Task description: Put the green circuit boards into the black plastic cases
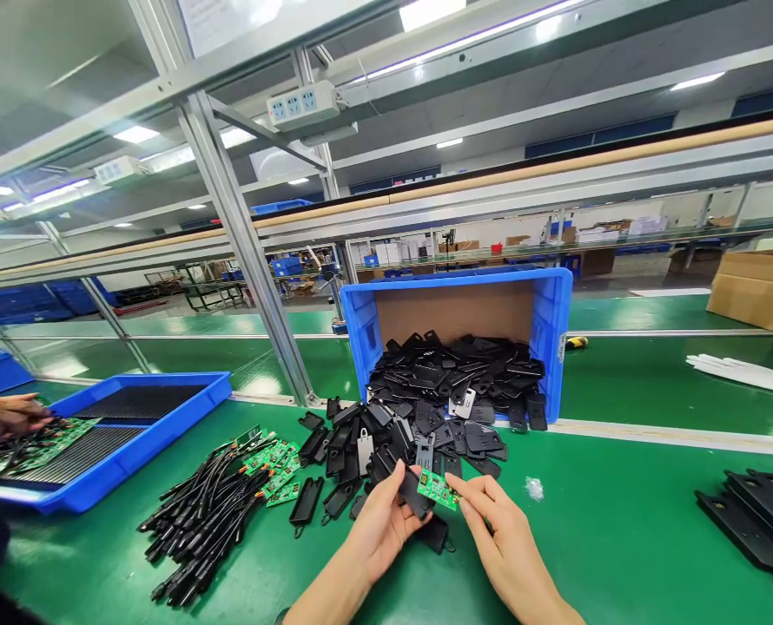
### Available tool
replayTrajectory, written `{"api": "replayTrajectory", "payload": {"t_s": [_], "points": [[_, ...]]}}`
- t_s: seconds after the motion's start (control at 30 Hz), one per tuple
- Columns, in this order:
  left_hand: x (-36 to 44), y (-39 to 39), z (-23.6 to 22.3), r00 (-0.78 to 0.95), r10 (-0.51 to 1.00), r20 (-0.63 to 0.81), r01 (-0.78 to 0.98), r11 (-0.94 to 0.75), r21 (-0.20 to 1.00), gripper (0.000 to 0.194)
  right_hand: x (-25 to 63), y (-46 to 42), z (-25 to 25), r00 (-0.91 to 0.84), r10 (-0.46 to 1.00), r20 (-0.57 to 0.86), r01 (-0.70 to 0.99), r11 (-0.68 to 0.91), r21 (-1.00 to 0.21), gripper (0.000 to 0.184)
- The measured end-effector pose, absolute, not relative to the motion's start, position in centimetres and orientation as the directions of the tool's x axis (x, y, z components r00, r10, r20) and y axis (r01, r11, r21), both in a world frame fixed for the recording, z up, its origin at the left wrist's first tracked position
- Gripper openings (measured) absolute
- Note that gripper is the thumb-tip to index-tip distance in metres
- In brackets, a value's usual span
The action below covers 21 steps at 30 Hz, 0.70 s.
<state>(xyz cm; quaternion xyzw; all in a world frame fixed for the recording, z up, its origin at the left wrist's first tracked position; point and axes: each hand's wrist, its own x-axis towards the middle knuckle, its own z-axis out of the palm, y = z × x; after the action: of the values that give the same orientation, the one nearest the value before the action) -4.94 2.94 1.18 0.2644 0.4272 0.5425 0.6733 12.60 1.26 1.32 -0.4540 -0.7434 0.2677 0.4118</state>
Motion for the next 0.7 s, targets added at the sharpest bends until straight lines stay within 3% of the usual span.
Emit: {"api": "replayTrajectory", "payload": {"t_s": [0.1,0.23,0.4,0.57,0.7], "points": [[-4.8,1.9,0.8,0.209,0.957,-0.203,-0.657,0.291,0.695,0.043,12.9,1.0,0.7,-0.207,0.915,0.348,0.471,0.404,-0.784,0.035],[-4.6,0.9,0.3,0.224,0.967,-0.118,-0.581,0.230,0.781,0.049,12.9,0.3,0.2,-0.172,0.939,0.297,0.440,0.343,-0.830,0.035],[-3.8,0.4,-0.6,0.184,0.978,-0.102,-0.563,0.190,0.804,0.046,12.4,-0.4,0.2,-0.265,0.907,0.328,0.366,0.409,-0.836,0.029],[-4.0,0.1,-0.1,0.230,0.969,-0.089,-0.585,0.211,0.783,0.051,12.7,-0.4,-0.4,-0.329,0.863,0.384,0.364,0.491,-0.791,0.029],[-3.9,-0.3,0.5,0.257,0.962,-0.089,-0.603,0.232,0.763,0.045,12.7,-0.2,-0.7,-0.343,0.812,0.472,0.430,0.583,-0.690,0.026]]}}
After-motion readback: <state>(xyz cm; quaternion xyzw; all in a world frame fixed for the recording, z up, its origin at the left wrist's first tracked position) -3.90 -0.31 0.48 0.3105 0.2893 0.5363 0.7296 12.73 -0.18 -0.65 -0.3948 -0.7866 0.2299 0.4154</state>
